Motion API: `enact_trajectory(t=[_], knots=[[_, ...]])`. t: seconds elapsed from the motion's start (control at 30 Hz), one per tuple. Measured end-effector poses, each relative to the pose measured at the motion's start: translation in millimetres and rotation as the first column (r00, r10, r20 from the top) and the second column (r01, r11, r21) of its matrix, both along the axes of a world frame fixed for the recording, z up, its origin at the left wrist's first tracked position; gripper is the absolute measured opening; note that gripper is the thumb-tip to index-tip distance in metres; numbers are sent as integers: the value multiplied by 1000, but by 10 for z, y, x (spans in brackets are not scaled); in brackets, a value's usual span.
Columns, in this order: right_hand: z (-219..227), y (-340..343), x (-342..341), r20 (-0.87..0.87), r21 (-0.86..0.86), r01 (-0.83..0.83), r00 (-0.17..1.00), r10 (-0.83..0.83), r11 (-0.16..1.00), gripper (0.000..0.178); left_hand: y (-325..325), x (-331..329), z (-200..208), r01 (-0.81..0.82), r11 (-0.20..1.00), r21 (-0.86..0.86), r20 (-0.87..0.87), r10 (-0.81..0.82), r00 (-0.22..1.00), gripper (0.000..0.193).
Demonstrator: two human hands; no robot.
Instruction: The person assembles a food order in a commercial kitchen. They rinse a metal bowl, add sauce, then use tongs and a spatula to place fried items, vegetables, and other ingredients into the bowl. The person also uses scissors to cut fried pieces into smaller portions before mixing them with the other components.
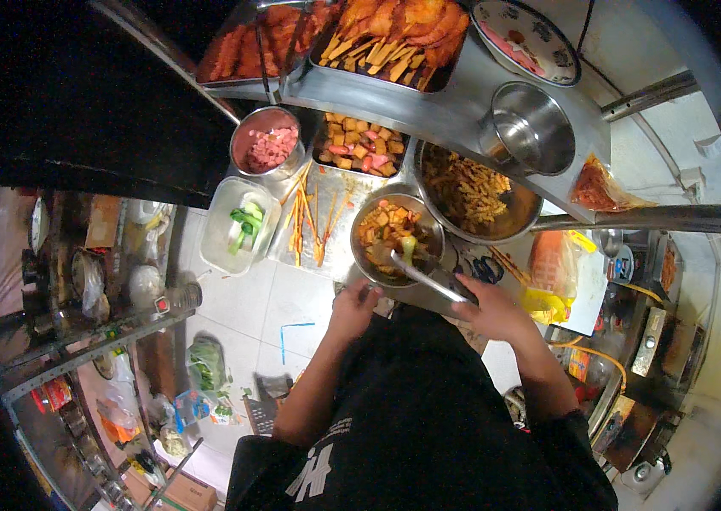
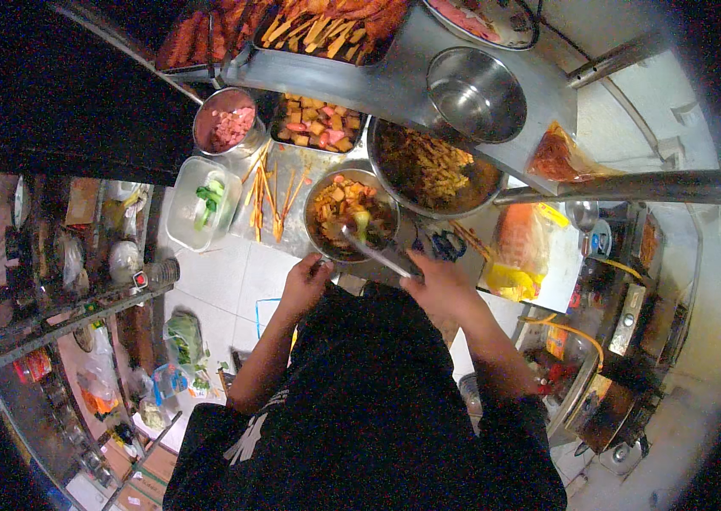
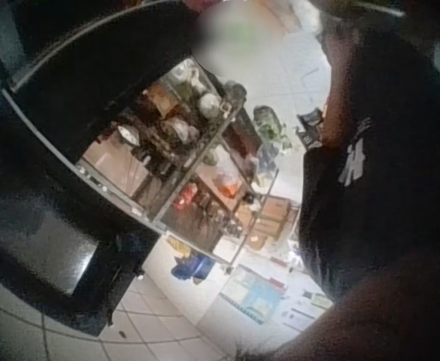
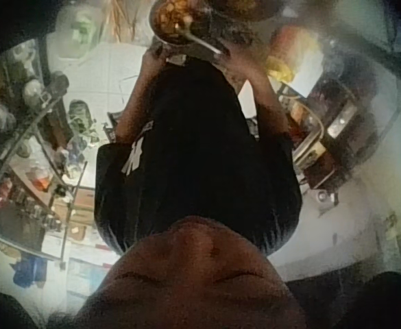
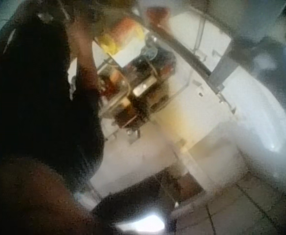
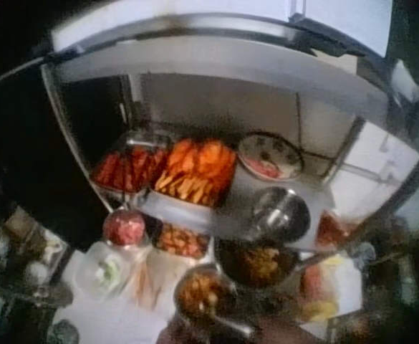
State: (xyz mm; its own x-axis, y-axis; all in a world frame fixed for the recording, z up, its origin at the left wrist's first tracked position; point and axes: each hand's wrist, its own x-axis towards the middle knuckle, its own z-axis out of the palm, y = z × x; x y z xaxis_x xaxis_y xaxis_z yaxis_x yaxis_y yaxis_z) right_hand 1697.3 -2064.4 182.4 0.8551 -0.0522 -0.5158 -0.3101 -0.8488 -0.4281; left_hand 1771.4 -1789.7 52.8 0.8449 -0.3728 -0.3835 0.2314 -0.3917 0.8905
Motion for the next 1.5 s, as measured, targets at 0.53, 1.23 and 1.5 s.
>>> enact_trajectory(t=[0.53, 1.23, 1.5], knots=[[512, 115, 386, -124, -61, -25, 992, 17, 998, 57, -29, -20, 2, -37, 999, -32, -140, 32, 990, 30], [291, -46, 314, -46, -252, 5, 999, -17, 968, 62, 18, 74, 45, 2, 1000, -30, -99, -5, 995, 22], [556, -35, 494, -35, -94, -166, 986, 164, 982, 60, -16, 81, 63, -29, 999, -26, -131, 25, 991, 23]])
